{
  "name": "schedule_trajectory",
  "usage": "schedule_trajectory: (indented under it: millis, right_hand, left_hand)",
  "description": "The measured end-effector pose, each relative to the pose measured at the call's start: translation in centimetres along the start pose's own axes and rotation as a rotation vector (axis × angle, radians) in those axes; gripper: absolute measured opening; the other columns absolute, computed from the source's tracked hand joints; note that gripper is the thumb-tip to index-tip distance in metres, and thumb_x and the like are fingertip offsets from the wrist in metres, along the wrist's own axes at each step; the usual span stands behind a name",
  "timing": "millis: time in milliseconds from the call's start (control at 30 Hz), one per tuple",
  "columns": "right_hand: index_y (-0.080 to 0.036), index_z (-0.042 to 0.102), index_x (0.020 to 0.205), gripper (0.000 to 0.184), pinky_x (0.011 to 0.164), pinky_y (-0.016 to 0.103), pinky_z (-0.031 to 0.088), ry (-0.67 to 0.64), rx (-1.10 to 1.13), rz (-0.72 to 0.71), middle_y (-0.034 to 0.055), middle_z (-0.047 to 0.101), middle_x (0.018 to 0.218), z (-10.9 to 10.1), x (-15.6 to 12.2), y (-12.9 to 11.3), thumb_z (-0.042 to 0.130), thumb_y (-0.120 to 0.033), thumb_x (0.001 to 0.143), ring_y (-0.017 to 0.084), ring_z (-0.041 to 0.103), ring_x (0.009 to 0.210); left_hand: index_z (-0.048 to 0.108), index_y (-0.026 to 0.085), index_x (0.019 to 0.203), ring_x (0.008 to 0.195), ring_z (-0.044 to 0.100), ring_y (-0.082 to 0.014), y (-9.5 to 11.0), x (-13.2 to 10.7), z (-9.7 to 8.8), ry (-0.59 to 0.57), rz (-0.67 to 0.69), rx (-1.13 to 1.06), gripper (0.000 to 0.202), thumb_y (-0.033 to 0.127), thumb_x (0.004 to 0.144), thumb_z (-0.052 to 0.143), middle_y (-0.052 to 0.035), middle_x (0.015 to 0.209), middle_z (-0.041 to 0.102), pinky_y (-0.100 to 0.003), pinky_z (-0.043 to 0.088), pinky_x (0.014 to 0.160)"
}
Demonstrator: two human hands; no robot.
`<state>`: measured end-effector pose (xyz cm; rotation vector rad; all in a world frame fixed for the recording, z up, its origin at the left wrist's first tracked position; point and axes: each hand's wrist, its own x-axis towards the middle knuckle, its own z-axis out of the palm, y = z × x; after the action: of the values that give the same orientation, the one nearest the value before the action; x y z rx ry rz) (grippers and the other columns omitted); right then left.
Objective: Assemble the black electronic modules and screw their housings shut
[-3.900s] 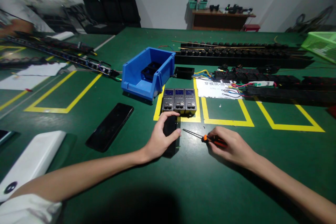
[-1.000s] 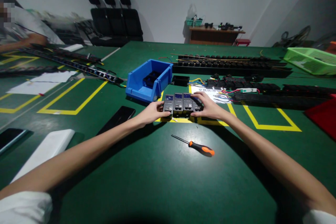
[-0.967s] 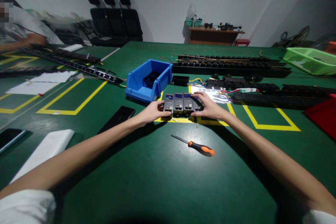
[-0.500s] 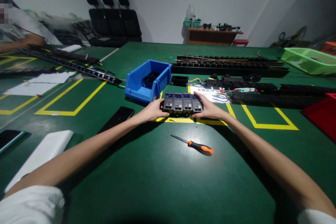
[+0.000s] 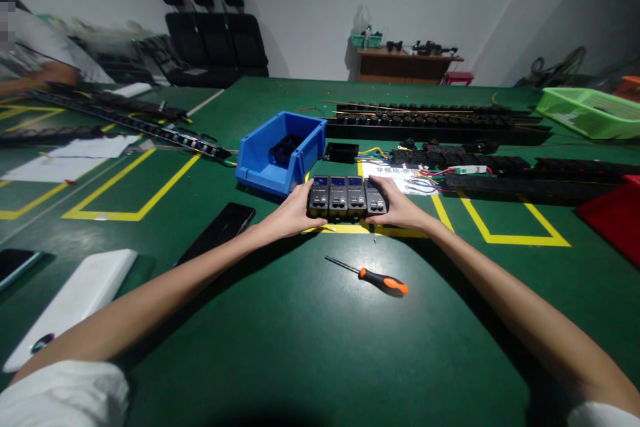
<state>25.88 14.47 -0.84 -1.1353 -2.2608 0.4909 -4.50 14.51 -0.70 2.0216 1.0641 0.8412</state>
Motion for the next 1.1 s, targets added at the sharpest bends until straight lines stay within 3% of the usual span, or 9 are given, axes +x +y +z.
schedule_trajectory:
  millis: [67, 167, 300, 500, 567, 700, 833, 933, 1100]
  right_hand:
    - [-0.018, 0.029, 0.145, 0.100, 0.113, 0.048, 0.030, 0.004, 0.000, -0.002, 0.0156, 0.036, 0.142, 0.0, -0.1, 0.1, 0.081, -0.043, 0.062, 0.033, 0.036, 0.134]
    - [-0.017, 0.028, 0.145, 0.101, 0.112, 0.050, 0.031, 0.021, 0.002, 0.001, 0.0167, 0.037, 0.142, 0.1, -0.2, 0.2, 0.081, -0.043, 0.063, 0.034, 0.038, 0.133]
    - [-0.020, 0.029, 0.144, 0.099, 0.110, 0.052, 0.033, 0.049, 0.008, -0.003, 0.0155, 0.040, 0.140, 0.1, -0.3, 0.1, 0.081, -0.042, 0.062, 0.034, 0.040, 0.130]
    - [-0.018, 0.034, 0.141, 0.096, 0.108, 0.050, 0.034, 0.073, 0.032, -0.012, 0.0147, 0.045, 0.136, 0.1, -0.5, -0.3, 0.082, -0.038, 0.060, 0.033, 0.044, 0.127]
    - [-0.018, 0.035, 0.140, 0.096, 0.108, 0.050, 0.035, 0.082, 0.041, -0.007, 0.0145, 0.045, 0.135, 0.2, -0.7, -0.3, 0.083, -0.038, 0.059, 0.033, 0.045, 0.126]
    - [-0.018, 0.036, 0.140, 0.096, 0.108, 0.049, 0.036, 0.110, 0.068, 0.013, 0.0146, 0.045, 0.136, 0.2, -1.2, -0.2, 0.083, -0.037, 0.059, 0.033, 0.045, 0.127]
    - [-0.019, 0.035, 0.140, 0.096, 0.109, 0.049, 0.034, 0.152, 0.101, 0.045, 0.0149, 0.043, 0.140, -0.2, -1.9, -0.4, 0.083, -0.037, 0.060, 0.032, 0.044, 0.129]
    - [-0.019, 0.035, 0.141, 0.096, 0.110, 0.049, 0.033, 0.172, 0.205, 0.096, 0.0143, 0.044, 0.140, -0.7, -2.7, -1.7, 0.084, -0.036, 0.060, 0.032, 0.043, 0.130]
    - [-0.022, 0.034, 0.142, 0.095, 0.110, 0.047, 0.035, 0.122, 0.350, 0.139, 0.0125, 0.042, 0.142, -0.7, -4.6, -6.0, 0.083, -0.033, 0.061, 0.030, 0.044, 0.130]
  left_hand:
    - [0.032, 0.013, 0.143, 0.142, 0.022, -0.0404, -0.2, 0.6, -0.2, 0.005, 0.086, 0.180, 0.106, 0.038, 0.055, 0.085, -0.0233, 0.151, 0.024, -0.055, 0.022, 0.116]
    - [0.027, 0.012, 0.144, 0.144, 0.015, -0.0420, -0.2, 1.5, -0.4, -0.045, 0.159, 0.351, 0.105, 0.043, 0.060, 0.081, -0.0250, 0.153, 0.014, -0.058, 0.021, 0.115]
    - [0.038, 0.017, 0.137, 0.144, 0.013, -0.0393, 1.7, 1.8, 0.1, 0.039, 0.371, 0.492, 0.078, 0.036, 0.071, 0.074, -0.0191, 0.151, 0.024, -0.061, 0.021, 0.115]
    - [0.046, 0.021, 0.129, 0.141, 0.027, -0.0311, 5.7, 0.1, 2.7, -0.090, 0.650, 0.430, 0.048, 0.021, 0.084, 0.059, -0.0136, 0.141, 0.041, -0.056, 0.031, 0.113]
    - [0.047, 0.021, 0.129, 0.134, 0.038, -0.0293, 6.1, -0.6, 4.0, -0.092, 0.614, 0.356, 0.046, 0.019, 0.084, 0.057, -0.0134, 0.136, 0.046, -0.053, 0.035, 0.111]
    - [0.047, 0.020, 0.124, 0.119, 0.050, -0.0256, 6.3, -1.4, 6.2, -0.009, 0.357, 0.104, 0.044, 0.015, 0.082, 0.058, -0.0116, 0.124, 0.052, -0.046, 0.048, 0.100]
    - [0.048, 0.020, 0.120, 0.111, 0.054, -0.0205, 7.1, -1.7, 7.1, 0.055, 0.210, -0.135, 0.039, 0.014, 0.083, 0.055, -0.0092, 0.121, 0.050, -0.036, 0.055, 0.089]
    - [0.048, 0.021, 0.120, 0.113, 0.054, -0.0208, 7.9, -2.0, 7.5, 0.054, 0.154, -0.230, 0.040, 0.015, 0.082, 0.057, -0.0089, 0.122, 0.049, -0.035, 0.056, 0.087]
    - [0.030, 0.029, 0.138, 0.125, 0.047, -0.0263, 7.7, -3.3, 7.9, -0.104, 0.106, -0.372, 0.082, 0.021, 0.069, 0.074, -0.0102, 0.143, 0.030, -0.043, 0.055, 0.094]
